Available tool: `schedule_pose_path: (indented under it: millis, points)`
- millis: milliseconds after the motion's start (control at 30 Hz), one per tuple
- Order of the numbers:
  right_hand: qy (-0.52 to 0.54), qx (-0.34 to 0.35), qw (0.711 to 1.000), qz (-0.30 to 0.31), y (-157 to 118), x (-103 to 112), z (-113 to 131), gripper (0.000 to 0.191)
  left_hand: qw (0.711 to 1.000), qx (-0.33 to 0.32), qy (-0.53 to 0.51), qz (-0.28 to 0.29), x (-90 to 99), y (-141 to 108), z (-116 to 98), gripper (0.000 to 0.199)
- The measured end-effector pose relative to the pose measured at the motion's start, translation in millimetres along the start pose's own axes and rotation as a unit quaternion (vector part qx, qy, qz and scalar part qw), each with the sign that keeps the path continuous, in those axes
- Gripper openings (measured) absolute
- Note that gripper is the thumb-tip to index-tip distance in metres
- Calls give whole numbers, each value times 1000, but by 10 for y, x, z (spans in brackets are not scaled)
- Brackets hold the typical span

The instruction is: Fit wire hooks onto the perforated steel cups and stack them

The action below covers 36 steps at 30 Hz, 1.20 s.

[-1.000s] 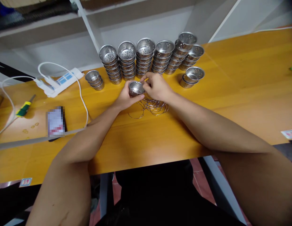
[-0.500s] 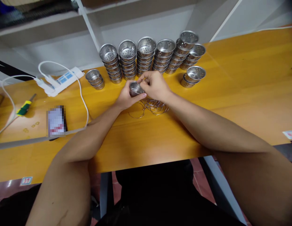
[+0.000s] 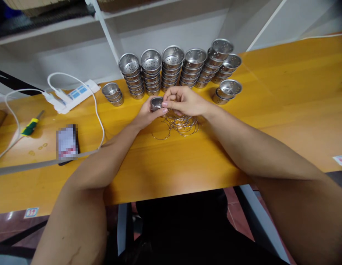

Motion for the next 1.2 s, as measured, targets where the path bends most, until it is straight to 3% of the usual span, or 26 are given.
schedule_pose_path:
  millis: [167, 500, 933, 1067, 1200]
  points:
    - [19, 9, 1000, 2, 30, -25, -78, 88, 998, -40, 53, 1, 9, -6, 6, 106]
    - [25, -11, 999, -19, 25, -16, -113, 89, 993, -71, 93, 14, 45, -5, 58, 98]
    - [38, -27, 998, -32, -7, -45, -94, 88, 995, -54, 85, 26, 47, -13, 53, 98]
    - [-45, 0, 994, -99, -36, 70, -22, 79, 994, -53, 94, 8, 83, 15, 117, 105]
    - [-198, 44, 968, -144, -79, 225, 36, 55, 994, -43, 100, -17, 133, 49, 200, 113]
Point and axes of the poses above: each hand's wrist, its own y-axis towards the middle knuckle, its own x-axis out of the back of the hand, z = x × y, the point moved 4 cm from there along y, towards the middle knuckle, and after that the axes turned 1 degree about y, right-handed, at the moved point
